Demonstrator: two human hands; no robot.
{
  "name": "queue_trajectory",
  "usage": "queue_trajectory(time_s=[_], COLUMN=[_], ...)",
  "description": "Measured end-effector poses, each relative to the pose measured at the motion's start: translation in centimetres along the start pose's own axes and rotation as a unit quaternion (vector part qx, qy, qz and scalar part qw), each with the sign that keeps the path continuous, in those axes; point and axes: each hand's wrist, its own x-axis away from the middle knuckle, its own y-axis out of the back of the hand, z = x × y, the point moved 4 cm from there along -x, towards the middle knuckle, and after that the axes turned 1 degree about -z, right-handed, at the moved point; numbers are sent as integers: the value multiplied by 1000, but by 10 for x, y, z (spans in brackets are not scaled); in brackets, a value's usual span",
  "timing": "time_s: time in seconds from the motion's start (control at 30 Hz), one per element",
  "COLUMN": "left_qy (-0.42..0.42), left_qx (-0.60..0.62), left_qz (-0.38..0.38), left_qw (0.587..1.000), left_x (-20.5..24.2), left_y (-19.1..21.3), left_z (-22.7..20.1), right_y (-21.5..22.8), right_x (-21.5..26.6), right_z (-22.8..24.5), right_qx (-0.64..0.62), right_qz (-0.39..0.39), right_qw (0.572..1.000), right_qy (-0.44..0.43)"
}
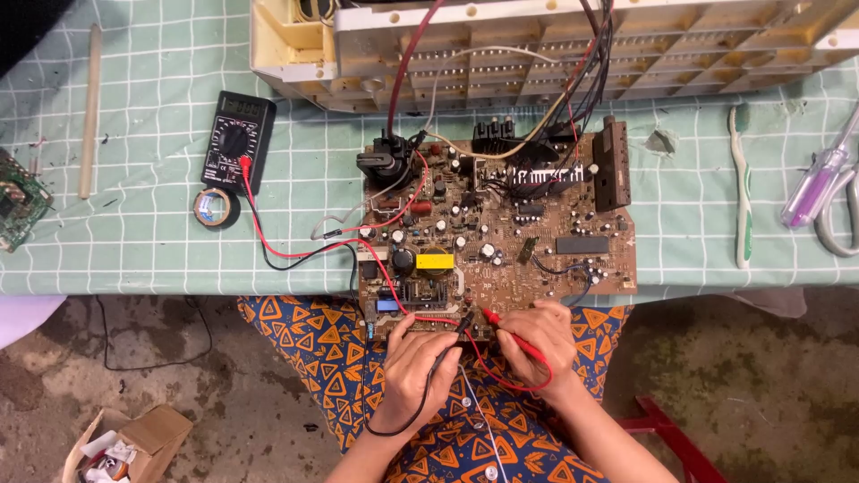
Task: Testing electronic components on a circuit board using a digital multimeter.
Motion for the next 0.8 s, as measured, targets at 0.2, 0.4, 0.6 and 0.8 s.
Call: queue_trajectory(time_s=[0.2,0.4,0.6,0.8], left_qy=[15,44,39,72], left_qx=[12,25,30,26], left_qz=[5,7,-47,-56], left_qw=[1000,999,998,995], left_x=[3,4,22,10], left_y=[-5,-4,11,40], left_z=[5,7,22,18], right_y=[-1,-3,-5,-4], right_x=[1,10,16,18], right_z=[0,-7,-10,-11], right_qx=[-2,4,9,8], right_qz=[2,2,-2,4], right_qw=[1000,1000,1000,1000], right_qy=[-2,5,-1,-5])
